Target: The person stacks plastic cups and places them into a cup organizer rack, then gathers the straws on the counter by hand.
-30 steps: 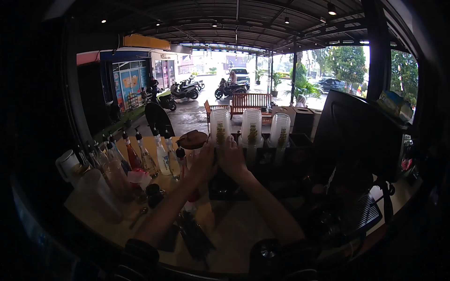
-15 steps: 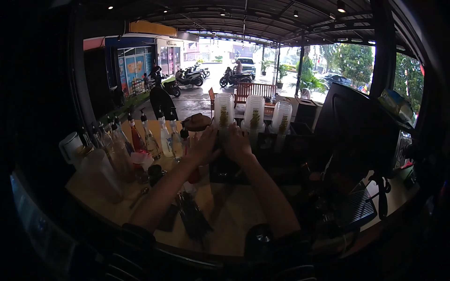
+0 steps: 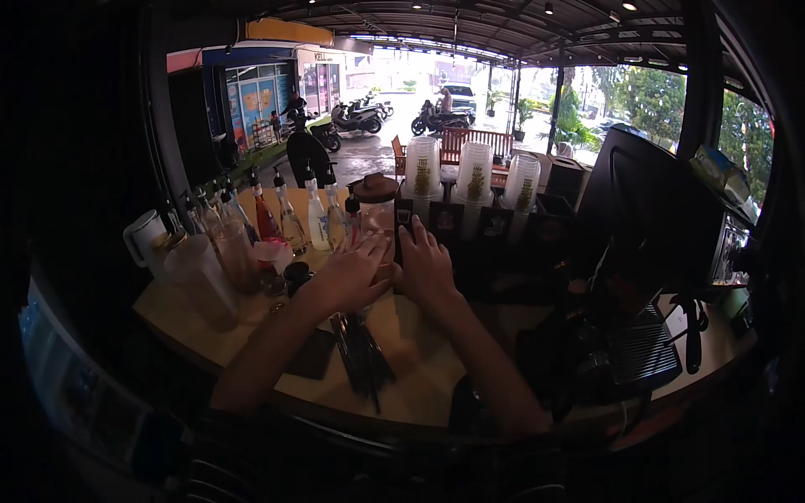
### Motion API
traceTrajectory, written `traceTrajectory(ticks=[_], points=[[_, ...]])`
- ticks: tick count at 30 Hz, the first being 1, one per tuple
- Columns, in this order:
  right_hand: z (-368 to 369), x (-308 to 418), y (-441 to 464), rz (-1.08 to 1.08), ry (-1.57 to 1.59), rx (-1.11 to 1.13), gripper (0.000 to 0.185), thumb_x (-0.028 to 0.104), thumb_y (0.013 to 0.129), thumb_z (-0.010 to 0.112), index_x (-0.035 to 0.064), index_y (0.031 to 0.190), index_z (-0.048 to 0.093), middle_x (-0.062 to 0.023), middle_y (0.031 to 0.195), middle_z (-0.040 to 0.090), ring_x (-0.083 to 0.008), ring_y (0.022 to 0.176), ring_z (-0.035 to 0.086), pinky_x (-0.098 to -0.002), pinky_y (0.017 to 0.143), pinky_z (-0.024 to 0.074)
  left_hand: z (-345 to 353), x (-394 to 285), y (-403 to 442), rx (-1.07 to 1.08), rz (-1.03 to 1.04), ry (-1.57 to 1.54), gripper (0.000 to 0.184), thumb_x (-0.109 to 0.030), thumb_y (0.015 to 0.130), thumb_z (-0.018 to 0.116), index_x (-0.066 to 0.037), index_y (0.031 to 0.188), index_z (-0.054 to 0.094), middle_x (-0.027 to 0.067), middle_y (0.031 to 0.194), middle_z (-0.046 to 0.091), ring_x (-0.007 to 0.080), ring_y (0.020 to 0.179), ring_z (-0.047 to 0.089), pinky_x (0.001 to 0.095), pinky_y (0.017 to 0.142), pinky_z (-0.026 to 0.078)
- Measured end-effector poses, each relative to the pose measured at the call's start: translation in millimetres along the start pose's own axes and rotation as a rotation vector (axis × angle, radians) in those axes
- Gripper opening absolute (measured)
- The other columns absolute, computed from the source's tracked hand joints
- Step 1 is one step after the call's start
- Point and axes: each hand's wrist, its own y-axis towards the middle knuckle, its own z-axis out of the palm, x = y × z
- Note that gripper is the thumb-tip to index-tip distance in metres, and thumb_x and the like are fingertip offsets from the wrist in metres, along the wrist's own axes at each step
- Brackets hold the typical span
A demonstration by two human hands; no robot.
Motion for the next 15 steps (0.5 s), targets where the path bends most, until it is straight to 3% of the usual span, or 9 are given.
traceTrajectory(ticks=[5,8,10,15], points=[[17,49,-60,0.050,0.330,0.067,0.057,0.019,0.073,0.067,0.0021,0.122,0.045,-0.0188,0.128,0.041,-0.0363,0.109,0.051,-0.0407,0.088,0.0449,14,6,-72,0.003,-0.057,-0.173,0.065,-0.036,0.084,0.053,0.006,0.130,0.035,0.0239,0.135,0.036,0.0346,0.126,0.035,0.0425,0.105,0.028],[38,54,-90,0.084,0.358,0.257,0.056,0.023,0.074,0.066,0.0012,0.122,0.046,-0.0197,0.123,0.045,-0.0356,0.106,0.053,-0.0400,0.087,0.0456,56,17,-113,0.073,-0.201,-0.443,0.063,-0.030,0.084,0.057,0.006,0.130,0.034,0.0235,0.136,0.035,0.0347,0.125,0.036,0.0393,0.103,0.030],[58,49,-102,0.156,0.314,0.521,0.055,0.029,0.076,0.065,-0.0001,0.120,0.048,-0.0201,0.118,0.049,-0.0348,0.104,0.054,-0.0399,0.086,0.0461,93,23,-134,-0.008,-0.229,-0.577,0.061,-0.027,0.082,0.059,0.003,0.130,0.035,0.0214,0.135,0.036,0.0338,0.125,0.037,0.0396,0.103,0.032],[112,50,-117,0.207,0.257,0.612,0.051,0.035,0.076,0.065,-0.0006,0.109,0.049,-0.0183,0.106,0.051,-0.0324,0.098,0.055,-0.0428,0.077,0.0482,140,31,-151,-0.040,-0.233,-0.636,0.054,-0.026,0.081,0.060,-0.002,0.126,0.042,0.0185,0.128,0.043,0.0349,0.117,0.044,0.0407,0.098,0.035]])
